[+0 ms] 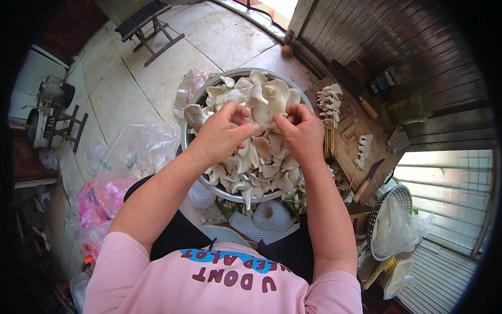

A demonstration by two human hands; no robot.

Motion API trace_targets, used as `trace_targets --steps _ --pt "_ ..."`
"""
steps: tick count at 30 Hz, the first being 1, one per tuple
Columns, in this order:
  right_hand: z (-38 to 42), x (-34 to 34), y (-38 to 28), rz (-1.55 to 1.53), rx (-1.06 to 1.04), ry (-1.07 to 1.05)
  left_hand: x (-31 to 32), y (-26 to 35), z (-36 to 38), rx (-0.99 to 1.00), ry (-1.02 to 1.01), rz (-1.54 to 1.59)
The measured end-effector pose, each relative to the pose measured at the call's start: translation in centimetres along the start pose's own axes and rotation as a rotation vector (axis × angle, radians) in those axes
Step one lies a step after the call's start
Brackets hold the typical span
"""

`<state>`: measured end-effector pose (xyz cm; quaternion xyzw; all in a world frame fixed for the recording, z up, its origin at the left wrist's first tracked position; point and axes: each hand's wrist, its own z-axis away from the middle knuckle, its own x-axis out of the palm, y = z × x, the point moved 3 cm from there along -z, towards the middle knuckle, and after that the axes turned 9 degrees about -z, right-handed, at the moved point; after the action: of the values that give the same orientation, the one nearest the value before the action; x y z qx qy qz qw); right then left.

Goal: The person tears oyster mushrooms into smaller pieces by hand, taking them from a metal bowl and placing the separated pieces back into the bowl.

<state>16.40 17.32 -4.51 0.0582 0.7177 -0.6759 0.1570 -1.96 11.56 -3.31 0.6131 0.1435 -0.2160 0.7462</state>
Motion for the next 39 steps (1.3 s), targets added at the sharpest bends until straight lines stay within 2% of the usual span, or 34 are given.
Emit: trace_targets --steps 2,3,7,11,14,16,17,18,20,21,23,26,29,30,31,32,33,36,39 --pt "1.7 0.2 -1.3 -0.202 0.092 -0.037 0.4 -0.3 -0.1 -0.167 0.037 0.267" --pt "2.2 0.4 -1.2 -0.208 0.053 -0.042 0.8 -0.3 -0.2 -0.174 0.04 0.333" --pt "4.1 1.0 -1.2 -0.343 0.157 -0.112 1.8 -0.2 0.1 -0.253 0.0 0.458" --pt "4.3 0.8 -0.5 -0.356 0.231 -0.106 2.1 -1.2 -0.5 -0.289 -0.022 0.453" --pt "4.0 0.3 -0.4 -0.432 0.27 -0.069 1.1 -1.7 -1.1 -0.306 0.0 0.303" --pt "3.8 0.0 -0.5 -0.51 0.303 -0.033 0.2 -1.6 -1.5 -0.142 0.054 -0.222" --pt "3.7 0.0 -0.4 -0.511 0.303 -0.031 -0.2 -1.1 -1.3 -0.015 0.184 -0.335" --pt "3.7 -0.1 -0.3 -0.53 0.308 -0.02 -0.4 -1.1 -1.3 -0.015 0.182 -0.336" --pt "3.7 0.0 -0.4 -0.551 0.312 -0.01 -1.0 -0.8 -1.4 0.056 0.192 -0.11" --pt "3.8 0.2 -0.6 -0.566 0.313 -0.021 -1.3 -0.3 -1.2 0.055 0.192 -0.11" --pt "4.0 0.6 -0.7 -0.58 0.315 -0.037 -1.5 0.4 -0.9 -0.068 0.045 0.146" --pt "4.2 1.3 -0.6 -0.569 0.251 -0.133 0.4 -1.3 -1.5 -0.021 -0.02 0.296" --pt "4.1 1.7 -0.1 -0.124 0.142 -0.248 0.8 -1.2 -1.1 -0.042 0.036 0.399" --pt "4.1 1.8 0.3 -0.125 0.143 -0.245 0.7 -0.9 -1.0 -0.022 0.07 0.47" --pt "3.9 2.0 0.4 0.028 0.058 -0.239 0.6 -0.6 -0.8 -0.021 0.069 0.468" --pt "3.9 2.0 0.3 0.179 -0.029 -0.231 0.2 -0.2 -0.7 -0.024 0.116 0.617" --pt "3.9 2.1 0.4 0.177 -0.028 -0.228 -0.2 0.2 -0.6 -0.027 0.161 0.765" --pt "3.7 1.9 0.4 0.151 -0.017 -0.222 -0.8 0.3 -0.4 -0.004 0.094 0.695" --pt "3.4 0.5 -0.9 -0.425 0.289 -0.197 -0.2 -0.2 -0.6 -0.061 0.011 0.76"
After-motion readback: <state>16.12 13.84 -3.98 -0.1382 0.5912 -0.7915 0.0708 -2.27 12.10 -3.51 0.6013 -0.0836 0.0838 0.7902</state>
